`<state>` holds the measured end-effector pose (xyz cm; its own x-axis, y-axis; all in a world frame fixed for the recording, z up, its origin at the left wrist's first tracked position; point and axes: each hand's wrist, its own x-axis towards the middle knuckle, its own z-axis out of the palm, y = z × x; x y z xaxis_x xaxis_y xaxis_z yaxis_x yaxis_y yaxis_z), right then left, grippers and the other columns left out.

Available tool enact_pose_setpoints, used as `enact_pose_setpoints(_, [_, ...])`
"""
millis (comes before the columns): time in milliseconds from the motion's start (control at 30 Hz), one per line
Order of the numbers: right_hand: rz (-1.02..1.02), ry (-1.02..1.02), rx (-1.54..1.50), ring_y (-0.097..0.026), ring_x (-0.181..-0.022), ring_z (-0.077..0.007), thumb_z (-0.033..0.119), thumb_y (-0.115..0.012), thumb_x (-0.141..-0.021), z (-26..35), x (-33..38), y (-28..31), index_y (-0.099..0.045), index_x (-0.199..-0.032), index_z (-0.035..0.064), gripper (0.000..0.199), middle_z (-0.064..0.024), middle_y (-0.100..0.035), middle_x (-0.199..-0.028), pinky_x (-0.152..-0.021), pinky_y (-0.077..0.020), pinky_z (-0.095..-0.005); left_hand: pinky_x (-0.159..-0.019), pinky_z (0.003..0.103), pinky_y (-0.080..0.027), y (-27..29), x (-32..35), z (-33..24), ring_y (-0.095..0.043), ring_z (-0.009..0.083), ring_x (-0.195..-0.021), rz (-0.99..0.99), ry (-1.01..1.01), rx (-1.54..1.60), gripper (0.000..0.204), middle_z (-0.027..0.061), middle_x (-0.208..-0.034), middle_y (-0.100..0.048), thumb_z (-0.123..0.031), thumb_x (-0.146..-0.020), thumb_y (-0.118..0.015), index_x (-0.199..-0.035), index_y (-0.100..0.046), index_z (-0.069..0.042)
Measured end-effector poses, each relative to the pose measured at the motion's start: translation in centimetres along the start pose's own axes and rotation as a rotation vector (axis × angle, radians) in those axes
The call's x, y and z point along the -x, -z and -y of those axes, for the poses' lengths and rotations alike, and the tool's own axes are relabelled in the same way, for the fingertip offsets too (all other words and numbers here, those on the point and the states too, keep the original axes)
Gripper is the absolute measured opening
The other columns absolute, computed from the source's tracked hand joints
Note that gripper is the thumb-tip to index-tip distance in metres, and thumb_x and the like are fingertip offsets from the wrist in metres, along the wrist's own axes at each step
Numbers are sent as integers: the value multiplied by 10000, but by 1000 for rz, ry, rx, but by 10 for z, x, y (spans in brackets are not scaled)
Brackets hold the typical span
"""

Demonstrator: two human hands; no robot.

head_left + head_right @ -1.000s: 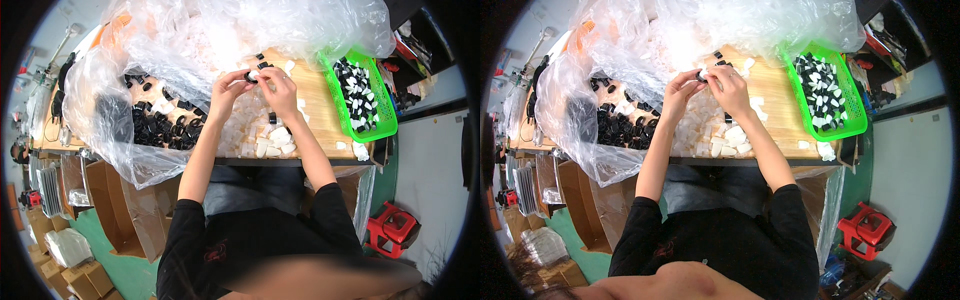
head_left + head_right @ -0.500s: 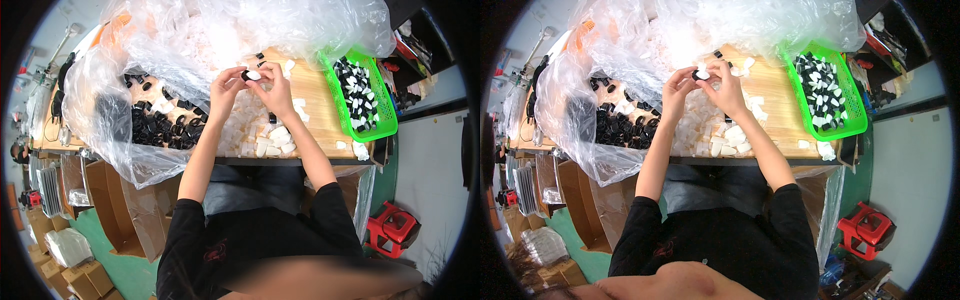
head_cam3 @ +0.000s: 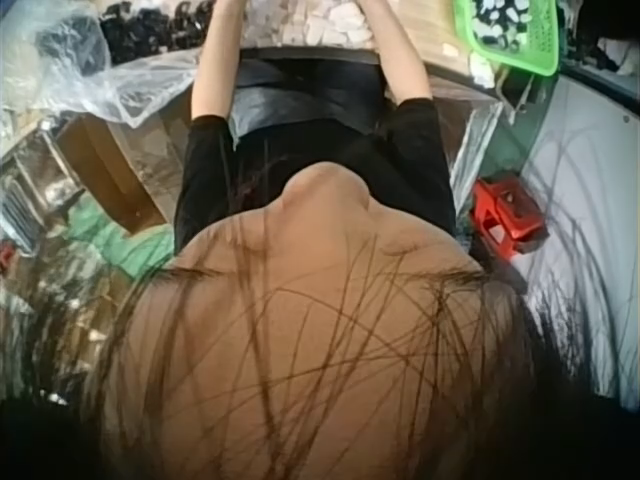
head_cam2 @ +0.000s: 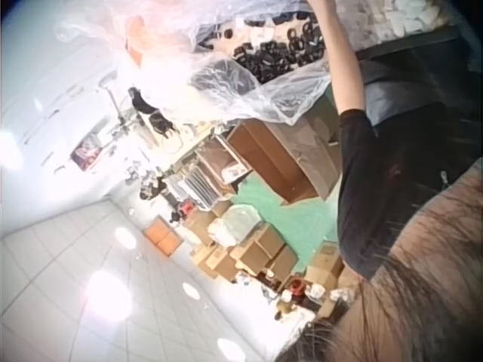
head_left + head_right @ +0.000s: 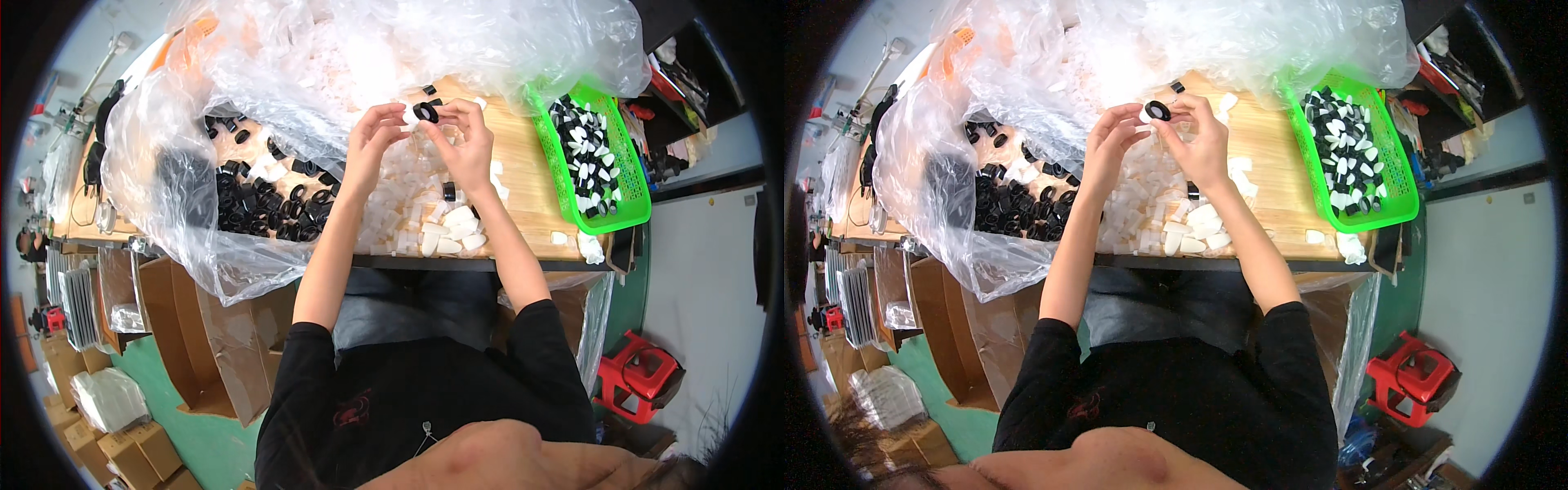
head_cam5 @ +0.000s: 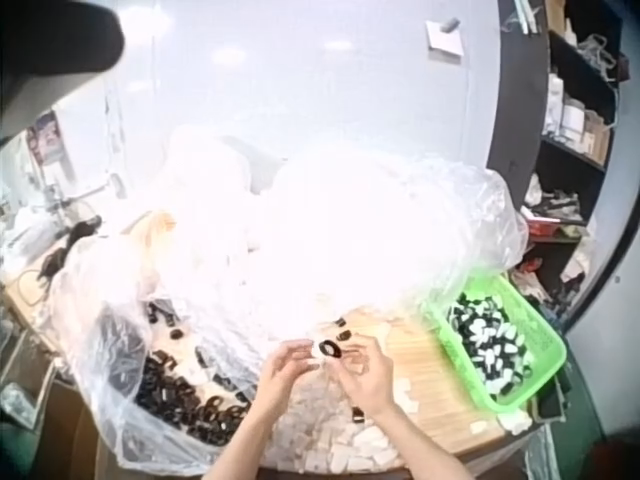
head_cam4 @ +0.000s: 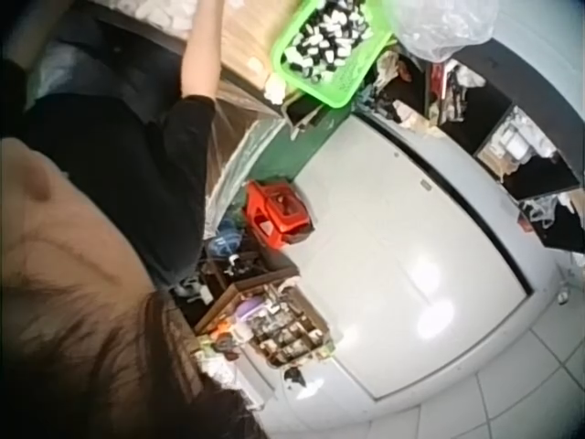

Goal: Assembling small black plastic rings onto white plastic bases at a workbench.

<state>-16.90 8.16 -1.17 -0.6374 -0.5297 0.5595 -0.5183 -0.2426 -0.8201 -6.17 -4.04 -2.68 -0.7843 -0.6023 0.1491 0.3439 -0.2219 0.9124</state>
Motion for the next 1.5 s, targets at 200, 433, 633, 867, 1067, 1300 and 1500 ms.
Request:
enact_pose_setpoints(200, [62,278,323,-678,-837,-182,60,-774,-788,-4,3,0,-580,-1073,63,345,-66,-689,-980,-743,-537,-298,-944,322,-481,0,2,-2,-556,165,-1108,63,-17,3,312,102,-1186,-609,-19,-887,-513,-1188,-586,15])
enact_pose_setpoints(433, [43,292,295,-677,-824,-198,61,-773,-789,4,3,-3,-591,-1083,83,347,-72,-687,-965,-739,-536,-305,-928,327,-500,18,-3,17,-623,181,-1040,15,-9,-258,174,103,-1142,-638,-54,-957,-541,-1115,-603,-17])
enact_pose_setpoints(633, [-33,132,227,-664,-866,-223,50,-772,-769,2,1,1,-633,-1014,64,283,-78,-687,-958,-763,-533,-330,-914,339,-528,4,3,-8,-623,206,-1076,151,-19,369,86,163,-1268,-597,-22,-921,-590,-988,-641,-39])
enact_pose_setpoints(867, [79,343,345,-594,-938,-248,39,-751,-740,16,-4,-1,-660,-940,46,220,-50,-642,-951,-811,-495,-337,-918,319,-525,5,4,-1,-611,182,-1084,118,-118,79,103,158,-1277,-585,32,-898,-607,-971,-664,-12])
enact_pose_setpoints(1067, [206,-56,1,-579,-863,-107,73,-726,-839,2,0,7,-621,-1022,22,218,-25,-596,-929,-760,-475,-257,-934,345,-534,-2,4,-2,-613,208,-1079,85,-185,-26,156,159,-1235,-595,41,-893,-613,-1044,-641,11])
enact_pose_setpoints(1300, [-109,-8,-193,-580,-773,-101,57,-708,-869,12,3,0,-632,-959,-14,137,-43,-632,-914,-705,-479,-237,-952,379,-540,-6,7,-4,-618,253,-1094,95,-79,241,322,162,-1227,-581,31,-907,-600,-1224,-549,28])
enact_pose_setpoints(1500, [-55,205,69,-547,-702,-120,53,-747,-819,21,4,-5,-649,-910,4,143,-66,-644,-847,-651,-456,-237,-944,374,-547,-3,9,0,-618,236,-1082,159,-59,319,318,148,-1206,-581,61,-902,-587,-1218,-559,36])
